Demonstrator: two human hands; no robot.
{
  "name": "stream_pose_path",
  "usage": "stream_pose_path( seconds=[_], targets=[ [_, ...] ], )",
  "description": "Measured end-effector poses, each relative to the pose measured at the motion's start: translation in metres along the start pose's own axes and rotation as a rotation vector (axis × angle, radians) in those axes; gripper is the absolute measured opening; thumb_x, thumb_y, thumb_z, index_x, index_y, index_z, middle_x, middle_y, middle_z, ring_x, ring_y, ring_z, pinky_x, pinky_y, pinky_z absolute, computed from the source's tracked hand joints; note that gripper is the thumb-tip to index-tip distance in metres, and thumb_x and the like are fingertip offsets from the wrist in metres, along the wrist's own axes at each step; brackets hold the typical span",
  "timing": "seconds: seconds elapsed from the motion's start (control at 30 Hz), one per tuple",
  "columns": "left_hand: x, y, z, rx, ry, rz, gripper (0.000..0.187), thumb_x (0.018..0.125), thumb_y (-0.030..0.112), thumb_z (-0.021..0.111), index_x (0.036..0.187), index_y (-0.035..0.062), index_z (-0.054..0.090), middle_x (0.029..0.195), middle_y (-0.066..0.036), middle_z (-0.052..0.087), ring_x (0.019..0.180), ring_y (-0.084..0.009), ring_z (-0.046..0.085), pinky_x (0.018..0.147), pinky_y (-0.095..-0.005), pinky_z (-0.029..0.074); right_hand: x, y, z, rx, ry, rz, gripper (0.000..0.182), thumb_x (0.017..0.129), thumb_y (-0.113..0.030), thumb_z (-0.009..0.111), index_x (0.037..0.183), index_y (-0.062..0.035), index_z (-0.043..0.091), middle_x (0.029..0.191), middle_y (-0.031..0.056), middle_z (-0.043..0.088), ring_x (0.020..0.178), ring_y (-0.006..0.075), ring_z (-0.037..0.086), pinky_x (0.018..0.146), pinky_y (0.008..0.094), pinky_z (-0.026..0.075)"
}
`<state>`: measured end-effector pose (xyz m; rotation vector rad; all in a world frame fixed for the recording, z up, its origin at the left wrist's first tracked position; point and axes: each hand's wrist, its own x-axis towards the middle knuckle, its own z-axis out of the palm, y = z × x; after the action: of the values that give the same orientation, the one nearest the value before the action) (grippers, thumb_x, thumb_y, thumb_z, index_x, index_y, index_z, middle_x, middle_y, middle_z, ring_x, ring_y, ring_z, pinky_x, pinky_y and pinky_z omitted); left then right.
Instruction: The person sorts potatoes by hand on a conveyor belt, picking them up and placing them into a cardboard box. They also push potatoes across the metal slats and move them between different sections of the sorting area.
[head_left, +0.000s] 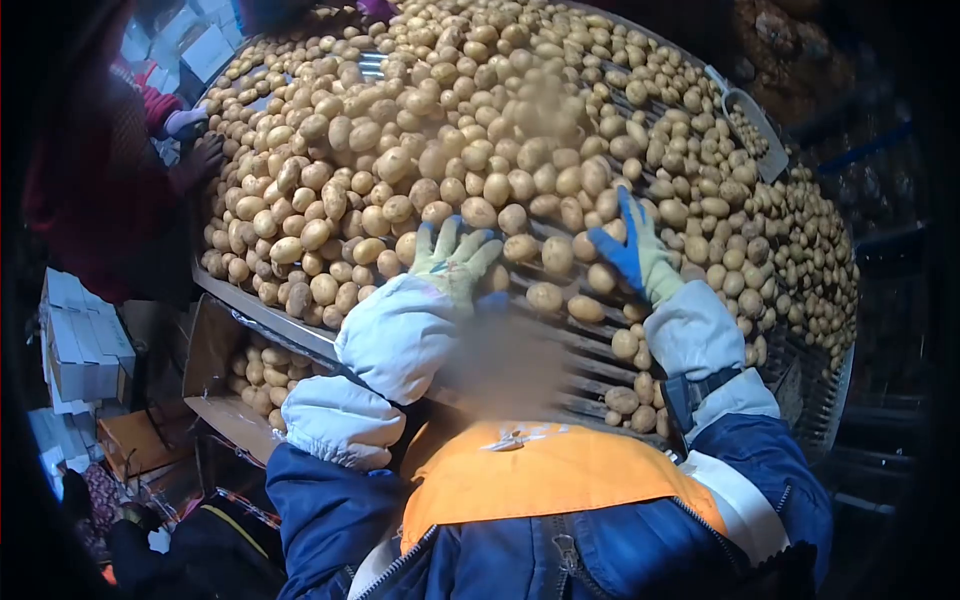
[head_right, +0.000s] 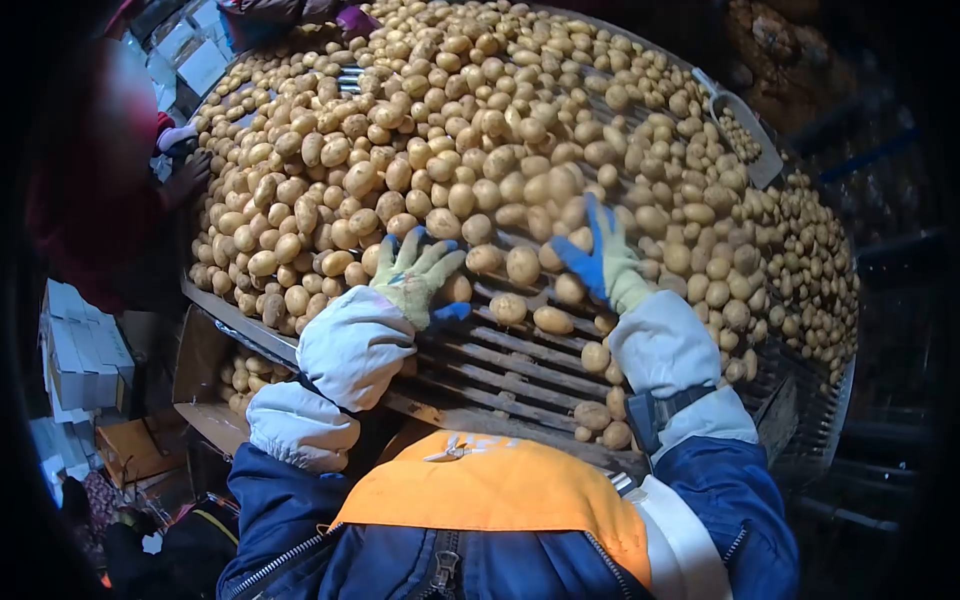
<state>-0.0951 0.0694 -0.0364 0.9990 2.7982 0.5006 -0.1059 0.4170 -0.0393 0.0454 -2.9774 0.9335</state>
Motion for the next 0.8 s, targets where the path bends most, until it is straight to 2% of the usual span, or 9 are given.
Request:
stream_pose_path(
  seconds=[0.03, 0.23, 0.33, 0.37, 0.4, 0.47, 0.57, 0.7, 0.8],
  targets=[
    [-0.002, -0.002, 0.007, 0.014, 0.050, 0.003, 0.078, 0.085, 0.056, 0.072, 0.150, 0.0189, 0.049, 0.155, -0.011, 0.046, 0.146, -0.0481, 0.031, 0.119, -0.0689, 0.018, -0.015, -0.025, -0.002, 0.020, -0.073, 0.078, 0.105, 0.086, -0.062, 0.073, 0.163, -0.0100, 0.025, 0.164, 0.0309, 0.025, 0.149, 0.0465, 0.033, 0.123, 0.0482, 0.031],
    [-0.055, 0.013, -0.014, 0.049, 0.015, -0.061, 0.068, 0.087, 0.040, 0.072, 0.149, 0.0190, 0.051, 0.155, -0.013, 0.045, 0.145, -0.0472, 0.035, 0.117, -0.0629, 0.029, -0.102, -0.096, -0.042, -0.346, -0.562, -0.098, 0.093, 0.085, -0.049, 0.078, 0.161, -0.0163, 0.035, 0.164, 0.0262, 0.030, 0.148, 0.0529, 0.030, 0.121, 0.0547, 0.032],
    [-0.085, 0.005, -0.012, 0.026, 0.031, -0.060, 0.055, 0.089, 0.035, 0.072, 0.140, 0.0192, 0.060, 0.154, -0.014, 0.048, 0.145, -0.0481, 0.036, 0.115, -0.0632, 0.030, -0.115, -0.076, -0.056, -0.064, -0.439, -0.027, 0.082, 0.087, -0.037, 0.079, 0.157, -0.0172, 0.042, 0.156, 0.0276, 0.043, 0.141, 0.0442, 0.047, 0.115, 0.0489, 0.042],
    [-0.094, 0.004, -0.012, 0.009, 0.035, -0.040, 0.047, 0.090, 0.034, 0.072, 0.133, 0.0174, 0.065, 0.151, -0.014, 0.051, 0.143, -0.0477, 0.038, 0.115, -0.0632, 0.030, -0.109, -0.078, -0.054, 0.181, -0.419, 0.226, 0.076, 0.093, -0.031, 0.075, 0.155, -0.0025, 0.041, 0.148, 0.0293, 0.051, 0.141, 0.0423, 0.046, 0.117, 0.0461, 0.039],
    [-0.099, 0.005, -0.014, -0.005, 0.044, -0.017, 0.039, 0.091, 0.032, 0.071, 0.127, 0.0155, 0.070, 0.147, -0.014, 0.054, 0.142, -0.0473, 0.040, 0.114, -0.0632, 0.030, -0.113, -0.069, -0.047, 0.039, -0.244, 0.184, 0.071, 0.094, -0.028, 0.074, 0.153, -0.0012, 0.042, 0.148, 0.0291, 0.051, 0.137, 0.0422, 0.051, 0.115, 0.0444, 0.042],
    [-0.099, 0.012, -0.014, -0.049, 0.087, -0.019, 0.030, 0.093, 0.031, 0.070, 0.115, 0.0110, 0.074, 0.142, -0.015, 0.059, 0.142, -0.0462, 0.040, 0.114, -0.0627, 0.030, -0.119, -0.074, -0.028, -0.389, -0.281, 0.031, 0.073, 0.093, -0.026, 0.075, 0.153, -0.0009, 0.042, 0.145, 0.0289, 0.053, 0.128, 0.0429, 0.058, 0.109, 0.0436, 0.048],
    [-0.099, 0.015, -0.018, -0.228, 0.061, -0.110, 0.037, 0.089, 0.021, 0.067, 0.125, 0.0149, 0.070, 0.149, -0.017, 0.054, 0.144, -0.0479, 0.038, 0.119, -0.0614, 0.026, -0.117, -0.128, -0.019, -0.300, -0.373, -0.009, 0.061, 0.090, -0.024, 0.078, 0.144, -0.0055, 0.054, 0.130, 0.0262, 0.062, 0.104, 0.0418, 0.069, 0.090, 0.0451, 0.057],
    [-0.098, 0.023, -0.024, -0.393, 0.349, -0.141, 0.034, 0.093, 0.019, 0.070, 0.125, 0.0096, 0.070, 0.129, -0.020, 0.067, 0.120, -0.0440, 0.061, 0.103, -0.0522, 0.047, -0.101, -0.122, -0.026, -0.013, -0.379, -0.007, 0.046, 0.092, -0.019, 0.076, 0.134, -0.0048, 0.064, 0.117, 0.0196, 0.071, 0.098, 0.0337, 0.072, 0.086, 0.0398, 0.058],
    [-0.090, 0.026, -0.034, -0.485, 0.395, -0.215, 0.033, 0.095, 0.019, 0.071, 0.126, 0.0074, 0.070, 0.121, -0.019, 0.071, 0.111, -0.0389, 0.068, 0.096, -0.0457, 0.054, -0.067, -0.085, -0.026, -0.048, -0.008, -0.244, 0.042, 0.093, -0.015, 0.074, 0.132, -0.0040, 0.064, 0.119, 0.0203, 0.070, 0.100, 0.0333, 0.071, 0.086, 0.0402, 0.057]
  ],
)
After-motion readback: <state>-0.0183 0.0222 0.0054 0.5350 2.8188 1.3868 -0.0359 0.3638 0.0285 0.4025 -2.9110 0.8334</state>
